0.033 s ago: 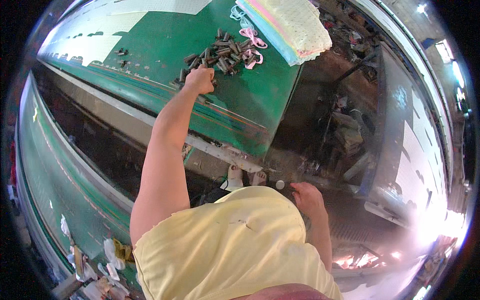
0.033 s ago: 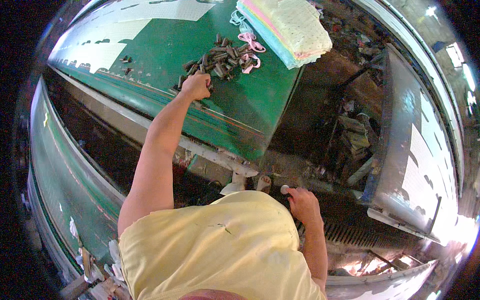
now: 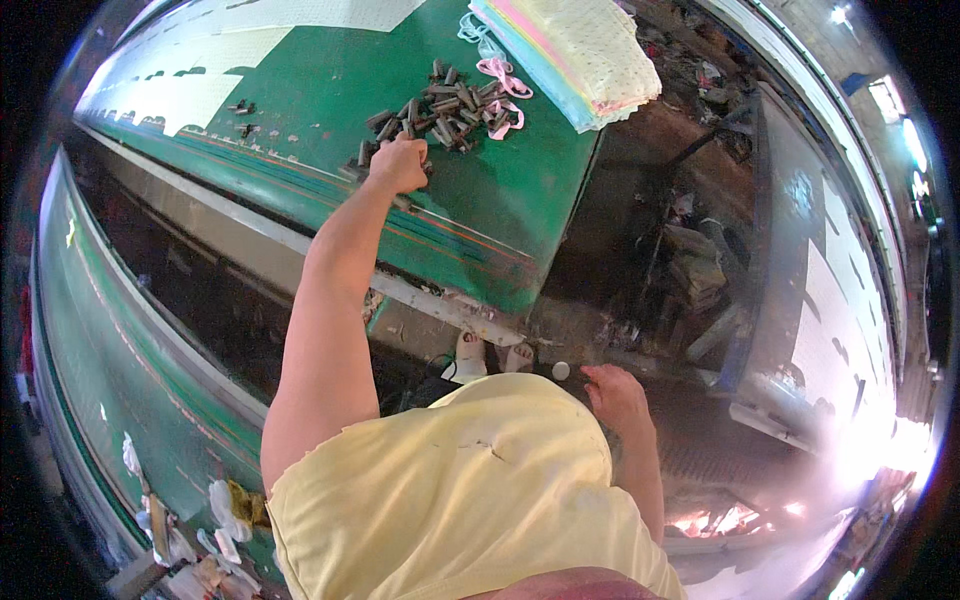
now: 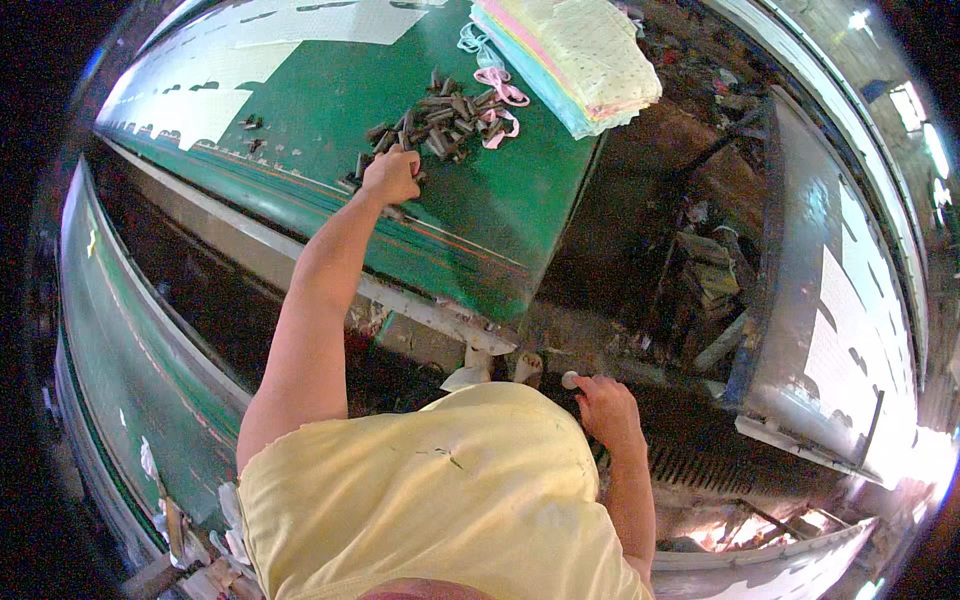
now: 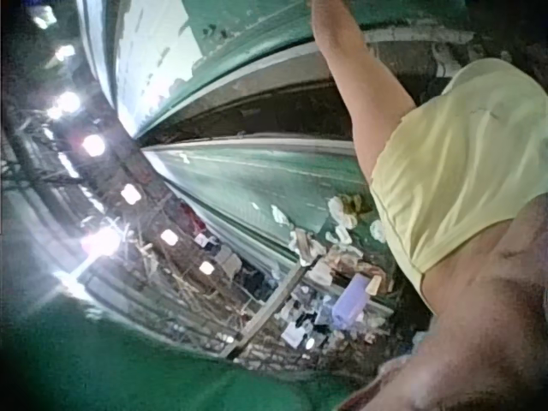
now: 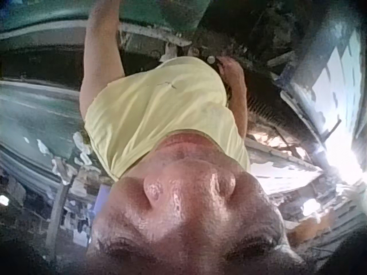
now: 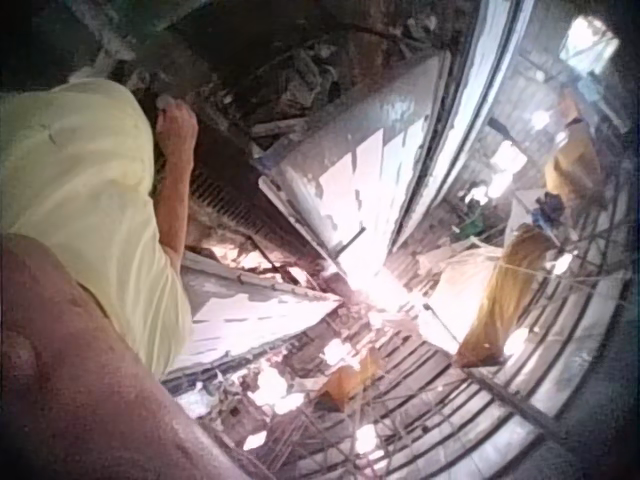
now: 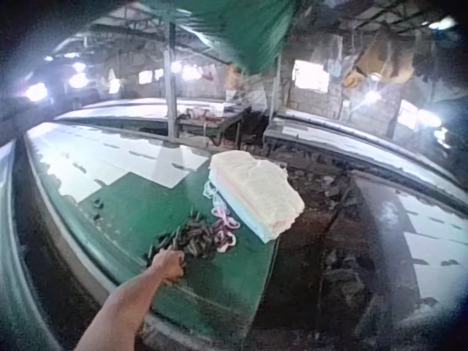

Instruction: The person uses a wooden stick to press and align small metal components along the edge of a large flat surface. They then wipe the surface with a cloth and handle several small metal pieces, placing them along the edge.

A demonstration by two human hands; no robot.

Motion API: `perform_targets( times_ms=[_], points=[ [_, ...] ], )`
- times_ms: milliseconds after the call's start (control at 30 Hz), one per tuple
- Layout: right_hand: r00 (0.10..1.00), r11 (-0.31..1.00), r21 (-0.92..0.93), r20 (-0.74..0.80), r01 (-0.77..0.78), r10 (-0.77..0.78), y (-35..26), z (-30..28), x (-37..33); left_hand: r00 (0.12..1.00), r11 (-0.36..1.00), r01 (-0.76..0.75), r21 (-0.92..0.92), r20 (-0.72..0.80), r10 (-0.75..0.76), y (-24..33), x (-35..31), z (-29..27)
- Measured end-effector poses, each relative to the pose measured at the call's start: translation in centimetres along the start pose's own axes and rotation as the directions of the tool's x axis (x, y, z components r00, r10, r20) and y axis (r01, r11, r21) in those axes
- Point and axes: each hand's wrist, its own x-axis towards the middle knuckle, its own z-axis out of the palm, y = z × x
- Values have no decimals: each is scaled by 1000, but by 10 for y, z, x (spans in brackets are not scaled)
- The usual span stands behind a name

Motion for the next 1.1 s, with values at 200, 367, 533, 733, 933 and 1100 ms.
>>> perform_targets(
  times_ms=[200, 367, 533, 733, 933, 1100],
  points=[
    [999, 999, 35, 38, -17, 15, 2, 10, 1, 977, 999, 2, -53, -211, -14, -13, -28, 13],
    [999, 1000, -23, 47, -18, 19, -8, 13, 5, 970, 976, -113, 185, -194, 149, 13, -3, 14],
    [997, 998, -8, -42, 68, -68, 11, 29, 13, 966, 964, -215, 158, -111, 234, 13, -5, -2],
    [996, 992, -112, 60, -54, 61, 9, 37, 19, 993, 974, -91, 208, -57, 105, -2, 6, -12],
    [992, 993, -19, 36, -117, 118, 0, 32, 6, 981, 959, -160, 234, -73, 182, -11, 19, -9],
    [987, 987, -12, 28, -158, 158, 9, 34, -2, 958, 997, -69, 39, -277, 77, -36, 38, 6]
  ],
)
